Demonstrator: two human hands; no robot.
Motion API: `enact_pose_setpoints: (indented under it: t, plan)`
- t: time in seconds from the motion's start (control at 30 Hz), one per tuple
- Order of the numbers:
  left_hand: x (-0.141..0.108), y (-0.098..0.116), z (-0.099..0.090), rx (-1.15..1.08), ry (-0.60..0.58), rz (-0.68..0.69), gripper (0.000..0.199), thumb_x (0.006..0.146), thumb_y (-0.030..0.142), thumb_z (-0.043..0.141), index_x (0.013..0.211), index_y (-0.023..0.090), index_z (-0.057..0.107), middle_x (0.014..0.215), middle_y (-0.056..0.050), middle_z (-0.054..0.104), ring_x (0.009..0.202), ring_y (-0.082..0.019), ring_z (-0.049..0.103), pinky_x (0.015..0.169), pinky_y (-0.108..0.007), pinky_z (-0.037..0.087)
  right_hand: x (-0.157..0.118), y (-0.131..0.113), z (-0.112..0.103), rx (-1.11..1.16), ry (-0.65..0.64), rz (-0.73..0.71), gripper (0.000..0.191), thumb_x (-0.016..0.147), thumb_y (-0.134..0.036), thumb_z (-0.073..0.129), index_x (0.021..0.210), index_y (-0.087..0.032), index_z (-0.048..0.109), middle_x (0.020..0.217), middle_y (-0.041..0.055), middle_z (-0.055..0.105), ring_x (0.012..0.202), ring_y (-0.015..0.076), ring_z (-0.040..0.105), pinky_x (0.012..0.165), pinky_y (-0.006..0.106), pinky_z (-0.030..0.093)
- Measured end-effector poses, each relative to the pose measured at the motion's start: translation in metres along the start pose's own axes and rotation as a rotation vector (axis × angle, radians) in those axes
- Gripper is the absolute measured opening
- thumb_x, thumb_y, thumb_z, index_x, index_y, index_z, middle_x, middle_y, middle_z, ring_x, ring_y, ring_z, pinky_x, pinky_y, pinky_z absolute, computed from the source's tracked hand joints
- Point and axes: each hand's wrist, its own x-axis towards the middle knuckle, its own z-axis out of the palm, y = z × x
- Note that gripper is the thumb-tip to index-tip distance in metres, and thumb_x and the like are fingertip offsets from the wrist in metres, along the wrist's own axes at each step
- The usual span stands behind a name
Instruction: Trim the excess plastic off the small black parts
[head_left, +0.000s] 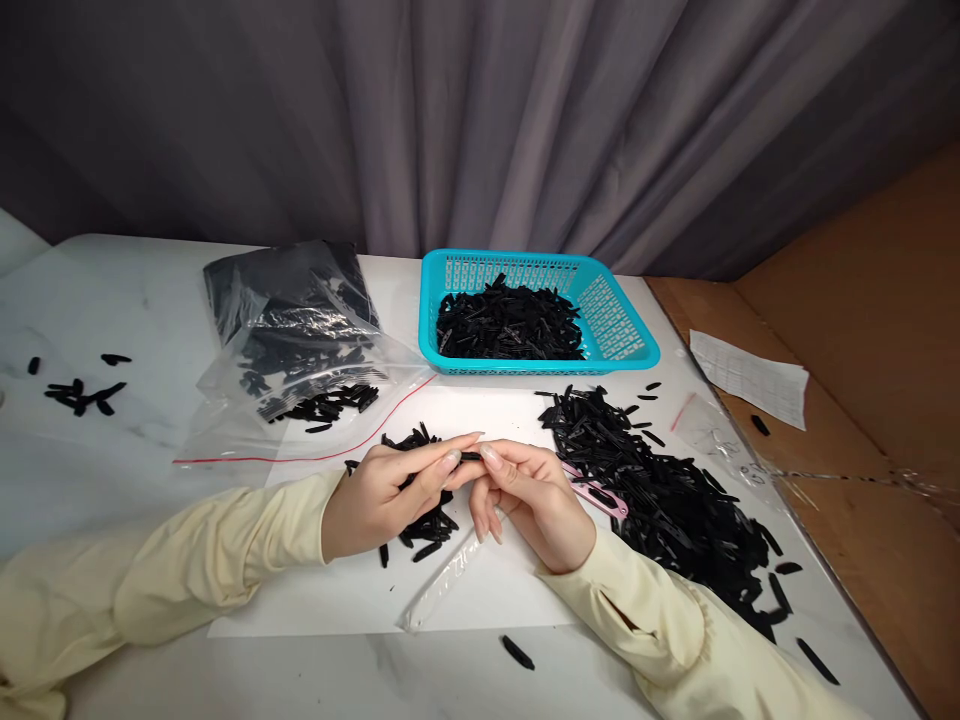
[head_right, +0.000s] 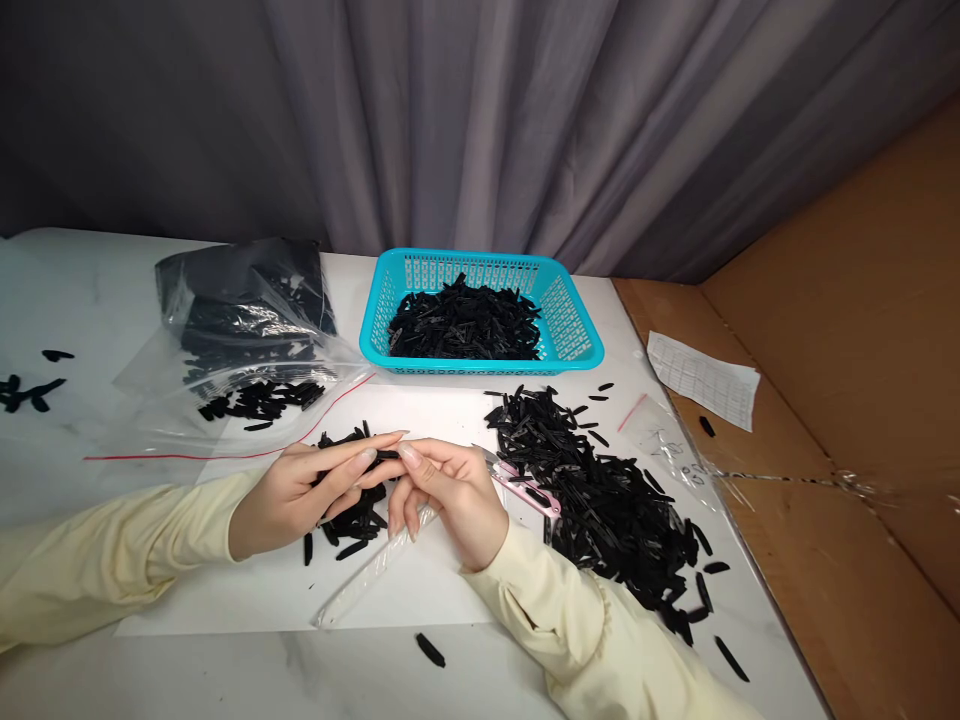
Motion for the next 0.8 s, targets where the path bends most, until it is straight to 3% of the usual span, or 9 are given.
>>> enact_pose_setpoints:
  t: [0.13, 0.8]
  plan:
    - [-0.0020, -0.0020, -0.0008, 0.068, 0.007, 0.036, 0.038, 0.092, 0.020, 0.036, 0.123, 0.007, 0.054, 0.044, 0.008, 0.030, 0.038, -0.007, 0.034, 0.039, -0.017, 0.032, -0.0008, 0.0033, -0.0019, 0.015, -0.015, -0.034, 0.020, 0.078, -0.028, 0.063, 0.092, -0.015, 0.067, 0.079, 0.0089, 0.072, 0.041, 0.0097, 0.056, 0.035, 0.020, 0.035]
    - [-0.0030, -0.0034, -0.0015, 0.035, -0.076, -0.035, 0.046, 0.093, 0.022, 0.033, 0.135, 0.006, 0.039, 0.044, 0.009, 0.029, 0.038, -0.007, 0.034, 0.040, -0.016, 0.034, -0.0014, 0.0035, -0.0002, 0.055, -0.013, -0.030, 0.013, 0.081, -0.027, 0.059, 0.084, -0.015, 0.063, 0.078, 0.0069, 0.071, 0.043, 0.0090, 0.057, 0.034, 0.018, 0.040]
